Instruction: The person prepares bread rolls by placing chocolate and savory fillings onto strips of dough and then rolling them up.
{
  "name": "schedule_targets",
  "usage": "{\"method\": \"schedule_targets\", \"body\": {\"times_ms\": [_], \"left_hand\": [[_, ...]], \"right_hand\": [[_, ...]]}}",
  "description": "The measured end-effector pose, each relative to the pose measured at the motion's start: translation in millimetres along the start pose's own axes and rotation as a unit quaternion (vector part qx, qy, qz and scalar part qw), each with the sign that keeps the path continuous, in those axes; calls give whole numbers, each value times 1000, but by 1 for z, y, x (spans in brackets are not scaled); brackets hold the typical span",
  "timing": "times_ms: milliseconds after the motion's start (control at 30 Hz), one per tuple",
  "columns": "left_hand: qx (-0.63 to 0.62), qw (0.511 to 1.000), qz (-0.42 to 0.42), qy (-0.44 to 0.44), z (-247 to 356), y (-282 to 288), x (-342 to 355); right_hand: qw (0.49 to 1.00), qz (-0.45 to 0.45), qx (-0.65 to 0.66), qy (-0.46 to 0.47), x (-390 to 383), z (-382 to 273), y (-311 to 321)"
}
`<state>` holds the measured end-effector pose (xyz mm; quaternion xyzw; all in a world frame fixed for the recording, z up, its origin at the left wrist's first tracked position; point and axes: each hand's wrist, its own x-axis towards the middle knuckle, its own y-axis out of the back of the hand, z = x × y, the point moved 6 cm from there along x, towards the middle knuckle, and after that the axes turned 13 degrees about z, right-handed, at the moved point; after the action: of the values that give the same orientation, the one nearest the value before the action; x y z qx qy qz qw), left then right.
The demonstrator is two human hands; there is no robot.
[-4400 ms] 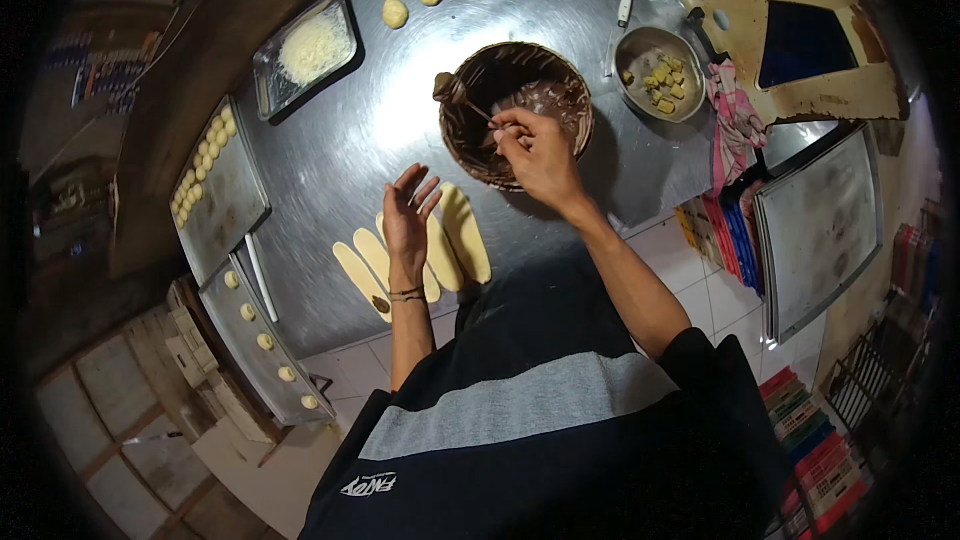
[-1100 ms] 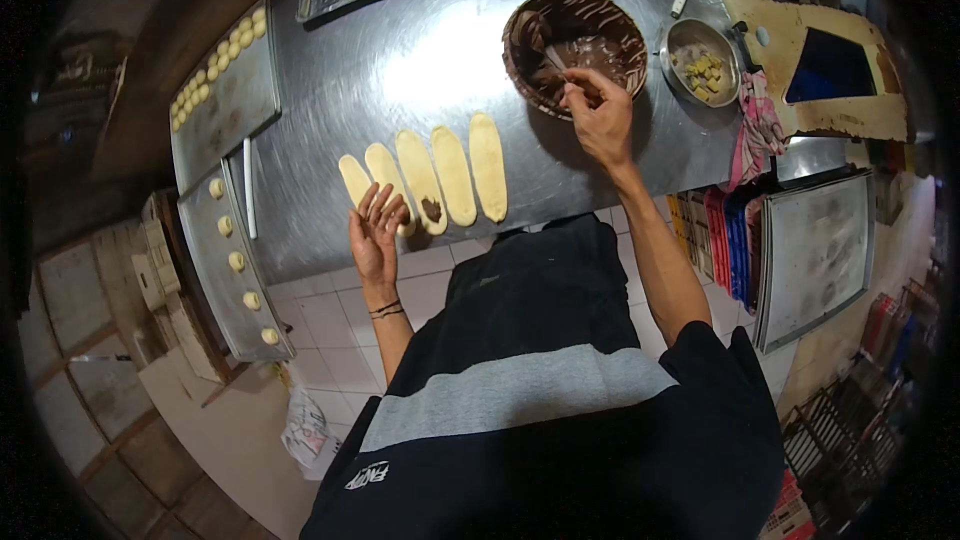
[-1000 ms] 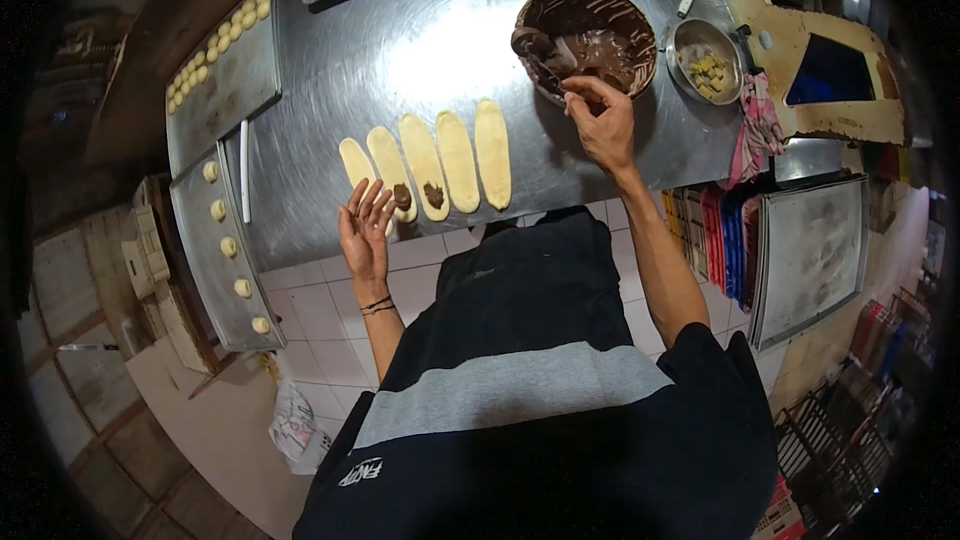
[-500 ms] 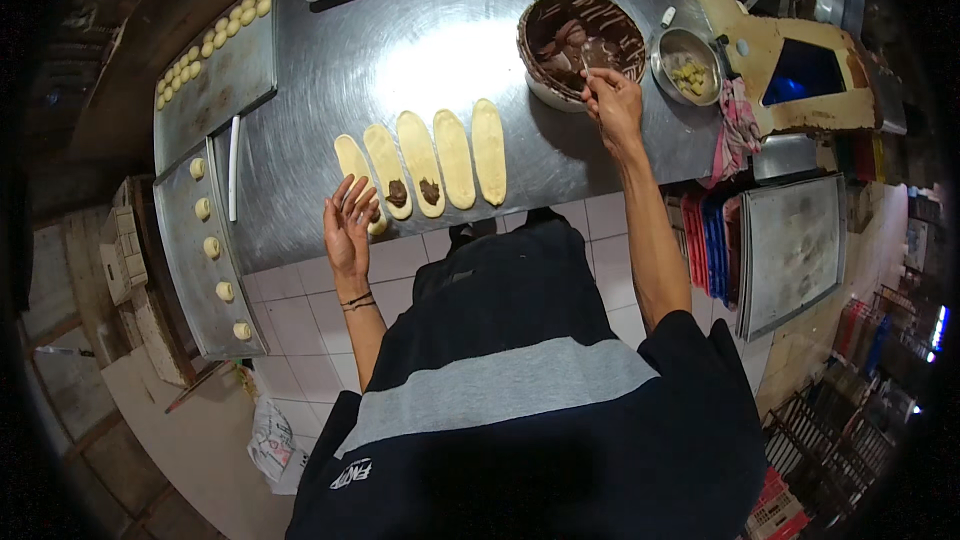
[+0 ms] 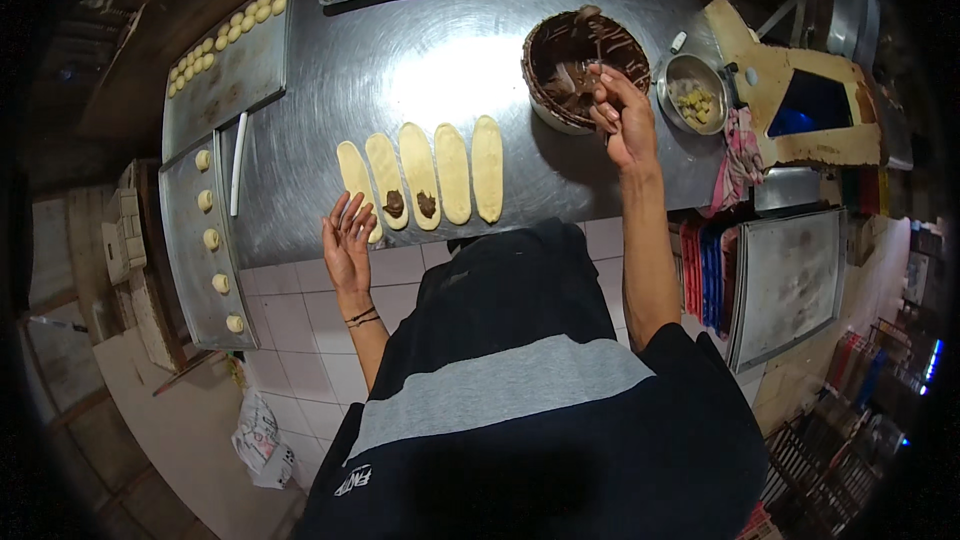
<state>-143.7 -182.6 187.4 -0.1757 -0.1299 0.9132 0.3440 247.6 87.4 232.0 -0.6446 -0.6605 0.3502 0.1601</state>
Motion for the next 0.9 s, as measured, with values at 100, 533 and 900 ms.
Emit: {"method": "schedule_targets", "body": {"times_ms": [100,533,900], "left_hand": [[-2,1000,4,-14,-1,1,-2],[-2,1000,-15,-11,2,-2,7],[8,1000,-4,-2,7,6,-1]], "right_hand": [[998,-39,42,-9,-2,-8,-11],[991,-54,-51,113,-16,-22,-37],[928,-88,-353,74,-40,46,-22]]}}
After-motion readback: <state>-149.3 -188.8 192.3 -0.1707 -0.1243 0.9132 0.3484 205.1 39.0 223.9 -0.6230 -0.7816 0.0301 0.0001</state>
